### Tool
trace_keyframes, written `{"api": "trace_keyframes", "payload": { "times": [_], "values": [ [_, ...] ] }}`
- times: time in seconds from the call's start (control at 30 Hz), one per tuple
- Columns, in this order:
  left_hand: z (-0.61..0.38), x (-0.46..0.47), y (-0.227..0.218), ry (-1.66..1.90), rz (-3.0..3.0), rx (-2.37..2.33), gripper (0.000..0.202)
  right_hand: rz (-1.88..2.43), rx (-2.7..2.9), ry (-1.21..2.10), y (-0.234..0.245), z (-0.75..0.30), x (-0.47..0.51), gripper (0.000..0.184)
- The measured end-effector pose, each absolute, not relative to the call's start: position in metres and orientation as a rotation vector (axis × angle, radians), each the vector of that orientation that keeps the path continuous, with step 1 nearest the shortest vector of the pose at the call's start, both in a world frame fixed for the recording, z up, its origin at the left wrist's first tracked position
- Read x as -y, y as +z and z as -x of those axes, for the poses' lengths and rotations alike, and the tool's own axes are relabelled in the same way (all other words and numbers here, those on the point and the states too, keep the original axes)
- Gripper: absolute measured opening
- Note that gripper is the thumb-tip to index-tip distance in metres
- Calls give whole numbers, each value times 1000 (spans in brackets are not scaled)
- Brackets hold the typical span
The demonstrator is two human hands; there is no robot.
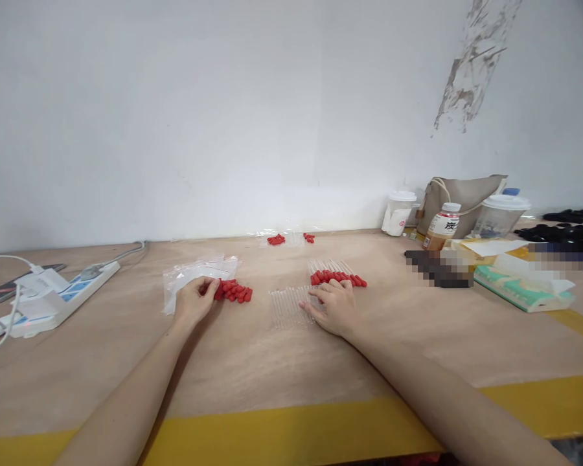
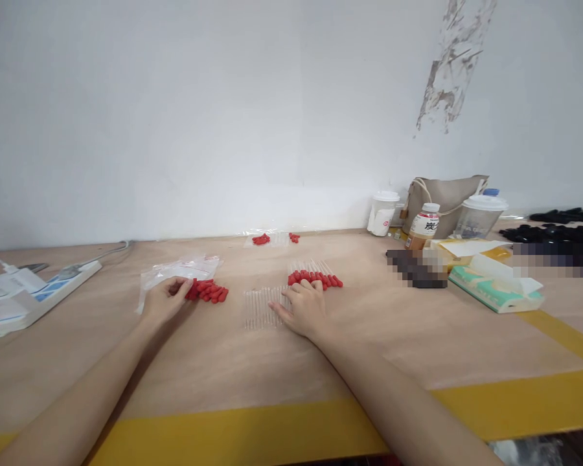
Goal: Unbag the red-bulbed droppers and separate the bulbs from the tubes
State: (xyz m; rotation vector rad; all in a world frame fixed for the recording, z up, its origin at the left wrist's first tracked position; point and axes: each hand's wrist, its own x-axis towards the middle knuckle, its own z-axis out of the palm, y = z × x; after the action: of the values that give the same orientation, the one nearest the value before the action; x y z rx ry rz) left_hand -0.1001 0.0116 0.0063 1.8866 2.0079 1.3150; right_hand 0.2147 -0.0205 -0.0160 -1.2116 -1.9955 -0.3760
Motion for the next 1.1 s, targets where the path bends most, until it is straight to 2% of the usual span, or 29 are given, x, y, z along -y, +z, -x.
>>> {"api": "trace_keyframes", "payload": {
  "times": [0.13,0.37,0.5,0.6,0.7,0.8,1.1],
  "values": [
    [103,-10,8,1359,-1844,-1981,28,1284,1891,-352,-14,-222,15,31],
    [96,-2,20,1589,-1767,-2286,30,1494,1626,-268,-8,-254,-4,17],
    [63,11,15,1802,-2083,-1981,24,1580,1617,-239,-7,-276,-13,17],
    [29,28,7,1504,-2461,-1516,24,1580,1719,-250,-7,-279,-16,20],
    [2,40,1,1032,-2727,-1257,53,1554,1766,-343,-8,-269,-18,27],
    [-10,40,-4,829,-2785,-1260,70,1563,1748,-439,-10,-257,-22,31],
    [10,26,0,578,-2729,-1170,66,1497,1663,-425,-13,-252,-22,22]
  ]
}}
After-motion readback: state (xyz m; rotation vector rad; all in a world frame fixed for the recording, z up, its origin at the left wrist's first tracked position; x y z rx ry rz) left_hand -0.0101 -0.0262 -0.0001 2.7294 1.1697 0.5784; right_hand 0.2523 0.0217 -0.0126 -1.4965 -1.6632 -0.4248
